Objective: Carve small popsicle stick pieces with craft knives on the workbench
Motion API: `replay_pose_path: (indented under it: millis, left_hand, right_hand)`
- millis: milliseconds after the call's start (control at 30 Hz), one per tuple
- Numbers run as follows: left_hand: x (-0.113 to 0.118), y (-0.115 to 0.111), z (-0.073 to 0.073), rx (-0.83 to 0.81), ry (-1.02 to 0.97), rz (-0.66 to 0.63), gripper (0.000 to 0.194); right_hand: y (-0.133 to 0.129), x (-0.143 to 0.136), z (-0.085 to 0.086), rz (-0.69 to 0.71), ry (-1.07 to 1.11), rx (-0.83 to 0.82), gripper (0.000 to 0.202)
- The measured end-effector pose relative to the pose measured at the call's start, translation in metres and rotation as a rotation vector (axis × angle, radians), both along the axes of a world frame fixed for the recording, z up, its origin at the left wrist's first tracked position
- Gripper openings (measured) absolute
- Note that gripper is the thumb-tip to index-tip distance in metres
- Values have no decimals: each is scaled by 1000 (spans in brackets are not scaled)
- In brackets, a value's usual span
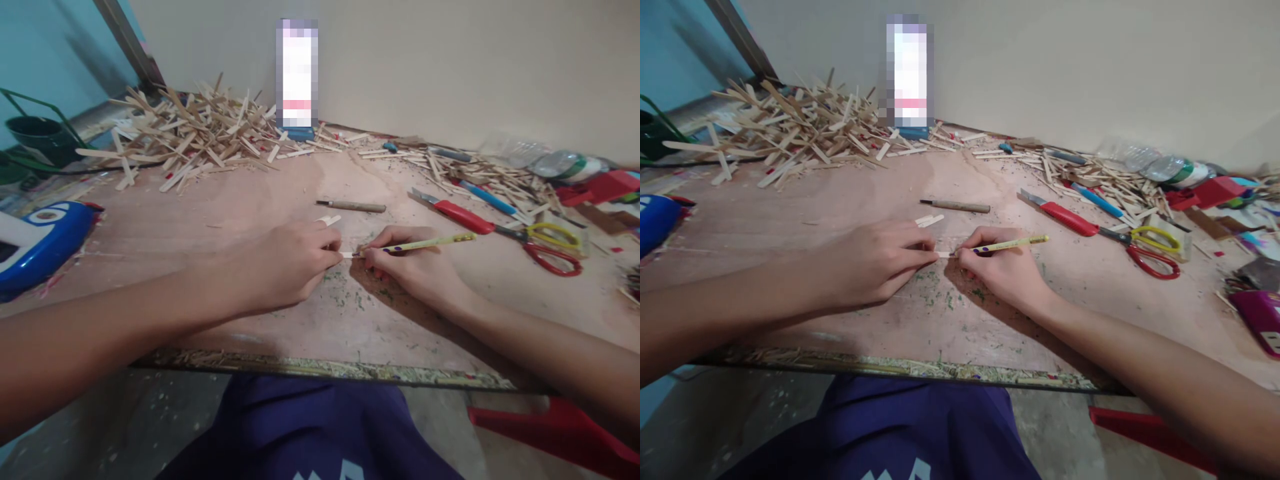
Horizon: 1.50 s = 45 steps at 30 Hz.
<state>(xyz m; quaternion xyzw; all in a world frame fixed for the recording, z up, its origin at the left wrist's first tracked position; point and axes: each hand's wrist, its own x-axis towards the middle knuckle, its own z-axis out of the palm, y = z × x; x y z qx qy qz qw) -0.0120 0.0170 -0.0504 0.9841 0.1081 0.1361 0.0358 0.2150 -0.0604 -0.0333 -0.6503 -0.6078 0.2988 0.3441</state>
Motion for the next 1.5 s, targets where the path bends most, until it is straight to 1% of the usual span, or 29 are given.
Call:
replay_pose_path:
  millis: [133, 333, 467, 600, 1033, 1233, 1400, 1500]
  left_hand:
    - [0, 0, 1, -1, 10, 1, 29]
    - [0, 0, 2, -8, 8, 0, 28]
    - [0, 1, 1, 1, 4, -2, 29]
    - [0, 1, 1, 5, 15, -1, 29]
    - [0, 1, 1, 11, -2, -5, 28]
    - [-1, 0, 0, 4, -1, -4, 28]
    - [0, 1, 1, -14, 6, -4, 29]
    - [0, 1, 1, -19, 14, 0, 30]
  right_hand:
    - [0, -1, 2, -7, -15, 7, 17]
    - [0, -2, 3, -2, 8, -3, 15]
    - [-1, -3, 6, -39, 33, -10, 18]
    - [-1, -6, 8, -69, 68, -39, 17]
    - [0, -4, 5, -28, 13, -11, 16]
    - [-1, -6, 6, -43, 47, -46, 16]
    - [-1, -5, 7, -43, 19, -42, 14]
    - [-1, -4, 6, -39, 48, -37, 14]
